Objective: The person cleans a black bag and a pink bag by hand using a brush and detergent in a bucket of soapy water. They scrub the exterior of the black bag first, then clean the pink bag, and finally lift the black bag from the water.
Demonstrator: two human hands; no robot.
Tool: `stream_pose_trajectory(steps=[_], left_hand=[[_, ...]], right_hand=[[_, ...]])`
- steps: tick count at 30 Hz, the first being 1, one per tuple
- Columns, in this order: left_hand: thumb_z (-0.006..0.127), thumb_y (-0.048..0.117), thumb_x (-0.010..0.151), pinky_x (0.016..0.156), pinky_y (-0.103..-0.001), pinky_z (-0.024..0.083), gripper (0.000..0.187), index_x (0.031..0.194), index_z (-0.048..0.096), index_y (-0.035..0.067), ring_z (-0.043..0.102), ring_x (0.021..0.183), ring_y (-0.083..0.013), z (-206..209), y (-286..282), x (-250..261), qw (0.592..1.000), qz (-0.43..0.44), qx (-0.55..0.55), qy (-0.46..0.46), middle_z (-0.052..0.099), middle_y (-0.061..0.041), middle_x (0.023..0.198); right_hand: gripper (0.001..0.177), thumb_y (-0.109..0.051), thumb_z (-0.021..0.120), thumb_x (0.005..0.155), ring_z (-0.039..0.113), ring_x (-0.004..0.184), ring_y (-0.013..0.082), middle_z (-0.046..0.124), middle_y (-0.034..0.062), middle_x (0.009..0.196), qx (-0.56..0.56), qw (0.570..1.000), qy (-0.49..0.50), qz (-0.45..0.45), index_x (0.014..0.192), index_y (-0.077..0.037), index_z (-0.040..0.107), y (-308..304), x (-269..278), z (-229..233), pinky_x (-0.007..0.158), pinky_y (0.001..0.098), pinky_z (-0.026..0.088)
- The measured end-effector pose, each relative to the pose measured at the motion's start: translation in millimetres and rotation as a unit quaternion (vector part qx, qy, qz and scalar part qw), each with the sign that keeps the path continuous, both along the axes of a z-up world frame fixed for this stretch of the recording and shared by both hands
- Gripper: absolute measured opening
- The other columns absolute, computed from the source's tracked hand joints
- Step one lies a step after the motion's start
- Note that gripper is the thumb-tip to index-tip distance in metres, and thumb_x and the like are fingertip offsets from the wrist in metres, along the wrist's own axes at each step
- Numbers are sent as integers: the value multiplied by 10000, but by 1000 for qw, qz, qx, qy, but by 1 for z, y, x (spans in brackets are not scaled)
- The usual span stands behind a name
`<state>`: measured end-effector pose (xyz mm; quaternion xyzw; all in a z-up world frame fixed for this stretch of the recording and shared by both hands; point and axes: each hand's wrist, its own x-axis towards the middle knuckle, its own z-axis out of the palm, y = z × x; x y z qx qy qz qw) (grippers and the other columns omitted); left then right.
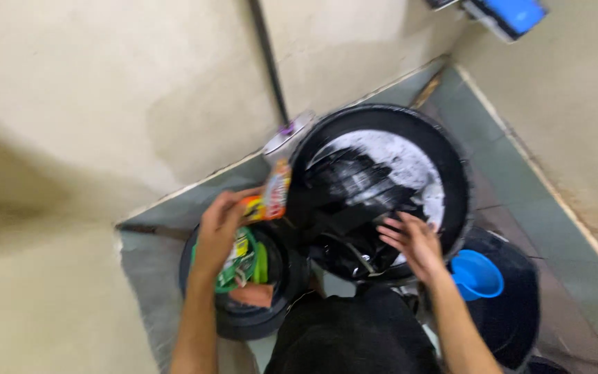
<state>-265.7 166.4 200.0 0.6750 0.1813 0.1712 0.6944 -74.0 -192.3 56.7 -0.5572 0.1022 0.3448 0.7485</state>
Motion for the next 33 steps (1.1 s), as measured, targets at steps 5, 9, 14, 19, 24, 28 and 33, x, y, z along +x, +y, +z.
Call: stream_pose_trajectory(steps=[5,9,14,19,24,28,33], left_hand=[[553,124,1030,874,-357,614,116,994,594,21,668,1079,-161,-93,55,-94,982,178,-20,62,680,-141,1278],[630,251,1037,948,-396,545,262,1041,610,-11,697,1114,-253,-197,98,-134,956,221,150,125,733,-168,1300],[794,460,807,807,-540,518,520,1043,758,-2,670,965,-457,-253,91,-122,796,235,426,361,719,-280,1079],[683,600,888,795,-454,541,625,899,754,-21,713,843,-348,-182,-21,-21,889,228,201,343,735,-210,864],[858,585,745,781,-520,640,980,1356,426,-47,602,1060,-312,-168,-130,92,869,253,-67,420,464,-182,1321],[967,373,716,924,-473,509,1039,1352,324,-138,562,1134,-417,-238,-144,131,864,348,76,355,511,-316,1253],[684,57,757,889,-398,556,601,1340,553,3,676,1028,-283,-252,-103,152,938,261,-103,203,709,-150,1186]], right_hand=[[407,-216,462,1036,660,1162,397,624,243,1310,-62,997,29,-43,1384,-4,460,-40,-15,-32,976,487,550],[362,-209,489,1051,671,1141,376,637,224,1286,-76,995,38,-62,1327,24,514,-60,-21,-60,955,466,552],[298,-171,522,1050,696,1075,334,689,180,1203,-126,989,7,-75,1229,50,613,-75,-13,-119,901,435,582],[249,-132,638,963,749,971,254,770,166,1063,-378,917,-111,-61,1130,41,703,-88,8,-175,882,378,587],[327,-207,768,839,710,1023,333,750,209,1087,-577,794,-184,49,1109,-22,764,-94,30,-221,924,426,544],[342,-215,722,848,730,1031,346,760,203,1091,-529,839,-121,31,1130,-20,730,-80,39,-243,932,435,550],[353,-227,710,872,695,1076,369,729,210,1147,-529,845,-78,-25,1172,-41,684,-64,55,-253,962,442,519]])
